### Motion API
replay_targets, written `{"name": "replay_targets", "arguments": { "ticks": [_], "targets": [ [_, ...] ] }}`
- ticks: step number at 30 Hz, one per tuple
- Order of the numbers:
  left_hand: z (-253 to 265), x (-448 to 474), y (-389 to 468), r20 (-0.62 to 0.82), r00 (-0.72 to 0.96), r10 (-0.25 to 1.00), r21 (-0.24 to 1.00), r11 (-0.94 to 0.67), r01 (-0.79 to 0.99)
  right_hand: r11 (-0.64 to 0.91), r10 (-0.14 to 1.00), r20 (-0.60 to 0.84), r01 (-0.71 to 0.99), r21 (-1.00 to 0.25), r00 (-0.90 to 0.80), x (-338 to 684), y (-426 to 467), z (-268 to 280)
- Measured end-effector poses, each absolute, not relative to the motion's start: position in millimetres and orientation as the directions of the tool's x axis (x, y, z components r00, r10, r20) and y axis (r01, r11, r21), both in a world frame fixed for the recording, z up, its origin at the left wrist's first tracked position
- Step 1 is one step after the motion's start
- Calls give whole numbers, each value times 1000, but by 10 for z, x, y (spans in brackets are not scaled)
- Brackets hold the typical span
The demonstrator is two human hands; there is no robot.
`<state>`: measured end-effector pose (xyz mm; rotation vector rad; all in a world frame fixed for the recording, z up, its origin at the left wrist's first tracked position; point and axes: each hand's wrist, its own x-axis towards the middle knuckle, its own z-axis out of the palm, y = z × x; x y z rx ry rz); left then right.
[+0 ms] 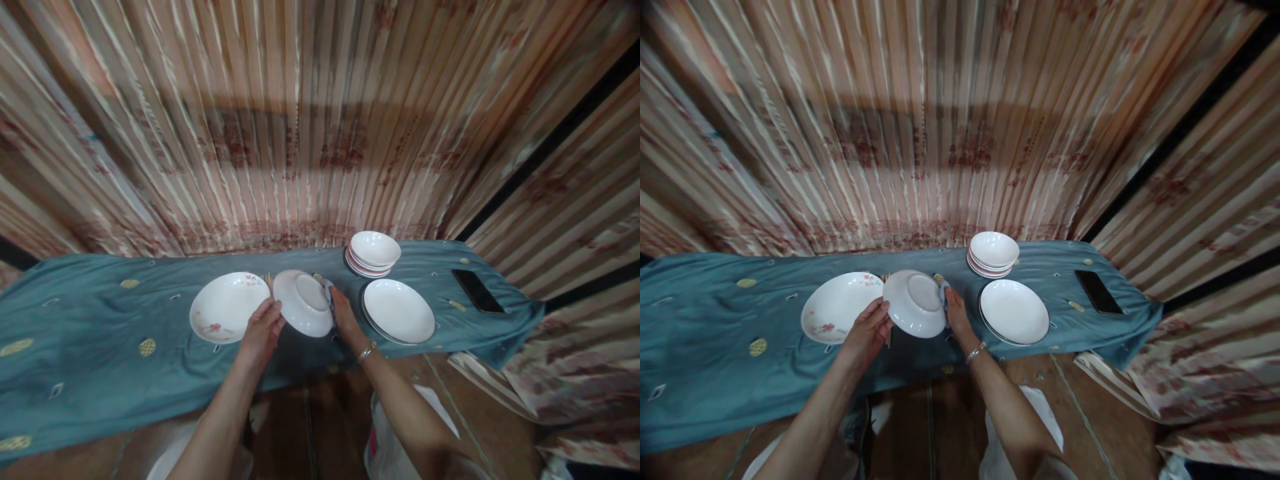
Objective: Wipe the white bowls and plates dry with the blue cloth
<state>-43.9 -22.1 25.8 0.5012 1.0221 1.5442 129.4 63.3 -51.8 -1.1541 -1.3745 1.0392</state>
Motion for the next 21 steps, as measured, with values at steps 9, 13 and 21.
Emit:
{"name": "replay_targets", "arguments": {
  "ticks": [9,13,21],
  "targets": [
    [211,-337,-127,-357,-278,892,706,63,-706,180,980,195,250,-951,36,1267,132,-619],
    [243,-256,-156,-355,-292,888,735,72,-675,381,920,386,395,-836,-71,1236,-114,-524],
    [261,-168,-233,-268,-277,923,811,61,-583,704,693,601,555,-444,-398,1162,-214,-220]
  ]
}}
